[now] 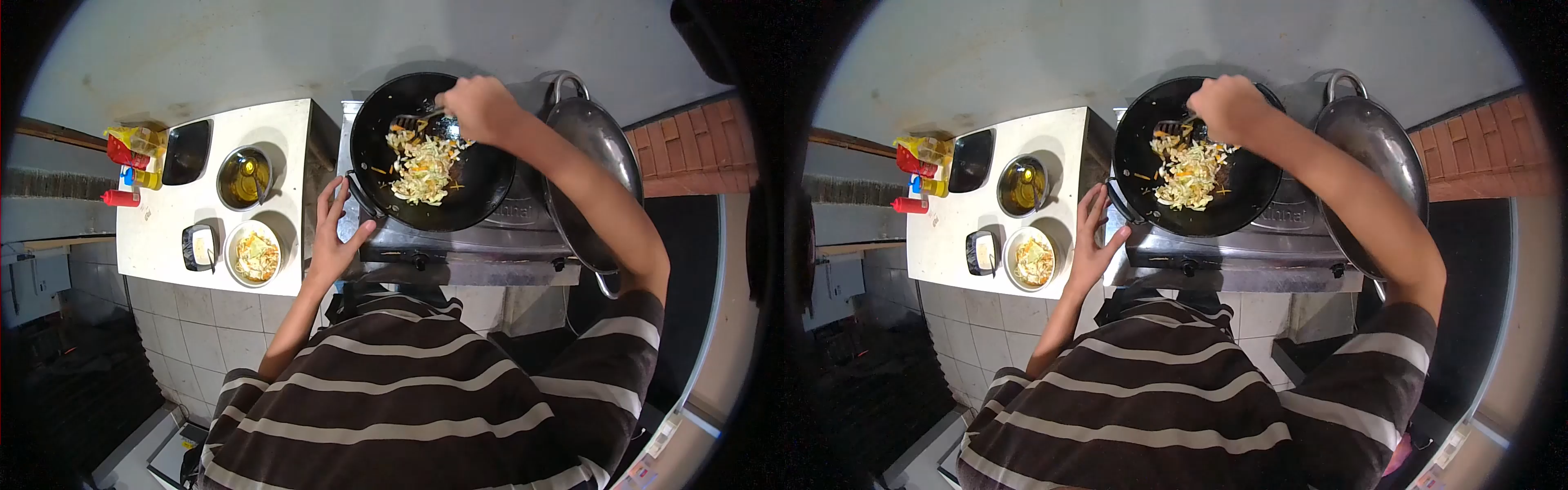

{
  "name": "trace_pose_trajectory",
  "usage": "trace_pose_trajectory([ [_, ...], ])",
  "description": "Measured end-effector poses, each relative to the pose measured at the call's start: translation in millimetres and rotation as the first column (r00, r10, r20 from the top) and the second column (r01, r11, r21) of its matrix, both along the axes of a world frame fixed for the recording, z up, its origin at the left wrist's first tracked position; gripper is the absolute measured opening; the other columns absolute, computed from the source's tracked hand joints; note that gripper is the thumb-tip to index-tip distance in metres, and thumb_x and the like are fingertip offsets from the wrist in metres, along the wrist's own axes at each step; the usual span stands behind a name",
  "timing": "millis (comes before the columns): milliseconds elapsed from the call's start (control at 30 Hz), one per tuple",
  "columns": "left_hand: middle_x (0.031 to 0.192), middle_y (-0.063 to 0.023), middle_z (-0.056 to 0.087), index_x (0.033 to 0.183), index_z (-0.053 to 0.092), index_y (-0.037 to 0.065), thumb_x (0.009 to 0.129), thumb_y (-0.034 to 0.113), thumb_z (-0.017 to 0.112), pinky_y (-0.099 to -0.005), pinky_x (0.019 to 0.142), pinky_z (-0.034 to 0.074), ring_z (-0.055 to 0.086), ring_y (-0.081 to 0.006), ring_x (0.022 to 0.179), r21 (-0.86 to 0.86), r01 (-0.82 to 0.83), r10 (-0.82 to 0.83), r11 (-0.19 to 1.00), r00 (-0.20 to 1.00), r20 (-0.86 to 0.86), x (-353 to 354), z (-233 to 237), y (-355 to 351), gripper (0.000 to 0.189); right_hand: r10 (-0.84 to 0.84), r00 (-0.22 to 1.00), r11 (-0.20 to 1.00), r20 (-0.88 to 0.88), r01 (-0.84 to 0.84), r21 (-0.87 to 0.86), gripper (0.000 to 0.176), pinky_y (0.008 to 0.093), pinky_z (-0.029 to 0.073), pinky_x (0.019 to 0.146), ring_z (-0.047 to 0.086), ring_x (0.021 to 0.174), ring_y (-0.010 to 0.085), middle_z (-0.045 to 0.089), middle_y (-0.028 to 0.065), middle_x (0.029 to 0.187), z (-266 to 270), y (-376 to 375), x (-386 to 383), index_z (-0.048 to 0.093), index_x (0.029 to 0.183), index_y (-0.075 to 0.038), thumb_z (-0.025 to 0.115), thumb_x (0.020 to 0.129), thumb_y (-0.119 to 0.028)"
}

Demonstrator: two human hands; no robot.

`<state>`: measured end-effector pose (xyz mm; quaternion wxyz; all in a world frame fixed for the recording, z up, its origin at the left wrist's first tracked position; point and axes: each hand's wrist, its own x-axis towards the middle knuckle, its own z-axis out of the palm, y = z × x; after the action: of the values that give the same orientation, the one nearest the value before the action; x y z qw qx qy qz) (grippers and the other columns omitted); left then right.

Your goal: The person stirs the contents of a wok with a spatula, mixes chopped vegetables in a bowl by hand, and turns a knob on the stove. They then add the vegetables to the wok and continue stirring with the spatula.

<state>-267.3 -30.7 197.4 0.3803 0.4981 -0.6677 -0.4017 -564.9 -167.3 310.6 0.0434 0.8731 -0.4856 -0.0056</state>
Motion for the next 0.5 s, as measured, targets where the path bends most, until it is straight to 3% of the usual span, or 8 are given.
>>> trace_pose_trajectory([
  [33,0.15,-0.0137,0.036,0.149,0.041,0.006,0.083,0.019,0.078,-0.0402,0.107,0.041,0.049,-0.0301,0.128,-0.003,0.006,-0.006,1.0,1.0,-0.008,-1,0,1,0.077,0.051,0.999,0.998,0.017,-0.05,-0.038,0.02,0.0462,0.055,0.069,0.069,0.081,0.0353,0.068,0.0172,0.088,3,15,4,0.072,0.089,-0.007,0.066,0.07,-0.006],
  [100,0.15,-0.0138,0.036,0.15,0.039,0.007,0.083,0.018,0.078,-0.0404,0.107,0.041,0.049,-0.0304,0.127,-0.002,0.003,-0.003,1.0,1.0,-0.005,-3,1,2,0.079,-0.038,0.999,0.997,0.001,0.038,0.063,0.04,0.0462,0.055,0.066,0.067,0.078,0.0376,0.066,0.018,0.079,21,45,11,0.071,0.11,-0.013,0.062,0.072,-0.002],
  [200,0.15,-0.0141,0.037,0.151,0.037,0.007,0.083,0.018,0.078,-0.0406,0.108,0.041,0.05,-0.0307,0.127,0.002,0.002,-0.002,1.0,1.0,0.007,-1,2,3,0.08,-0.124,0.984,0.99,0.127,0.131,-0.045,0.046,0.0463,0.055,0.064,0.066,0.074,0.0373,0.063,0.0186,0.083,24,95,14,0.068,0.117,-0.015,0.061,0.074,0.0],
  [267,0.15,-0.0142,0.037,0.151,0.037,0.008,0.083,0.018,0.078,-0.0406,0.108,0.041,0.05,-0.0306,0.127,0.004,0.0,-0.001,1.0,1.0,0.01,1,1,2,0.081,-0.188,0.969,0.981,0.157,0.193,-0.017,0.052,0.0463,0.055,0.063,0.066,0.074,0.0371,0.061,0.0194,0.088,21,124,21,0.065,0.124,-0.016,0.06,0.075,0.001],
  [400,0.152,-0.0134,0.034,0.154,0.033,0.009,0.085,0.019,0.075,-0.0411,0.104,0.043,0.048,-0.0287,0.132,-0.026,0.052,-0.051,0.998,0.998,0.048,9,-5,-1,0.081,-0.325,0.926,0.946,0.192,0.315,0.081,0.065,0.0431,0.054,0.062,0.064,0.076,0.0334,0.055,0.019,0.099,-11,171,30,0.056,0.137,-0.016,0.061,0.074,-0.001],
  [500,0.151,-0.0136,0.036,0.152,0.036,0.007,0.084,0.019,0.076,-0.0404,0.106,0.042,0.049,-0.0295,0.131,-0.011,0.065,-0.064,0.998,0.998,0.021,11,-3,-3,0.079,-0.347,0.898,0.936,0.271,0.351,0.036,0.07,0.0403,0.054,0.061,0.063,0.075,0.0304,0.053,0.0153,0.096,-39,193,47,0.054,0.14,-0.018,0.061,0.073,0.0],
])
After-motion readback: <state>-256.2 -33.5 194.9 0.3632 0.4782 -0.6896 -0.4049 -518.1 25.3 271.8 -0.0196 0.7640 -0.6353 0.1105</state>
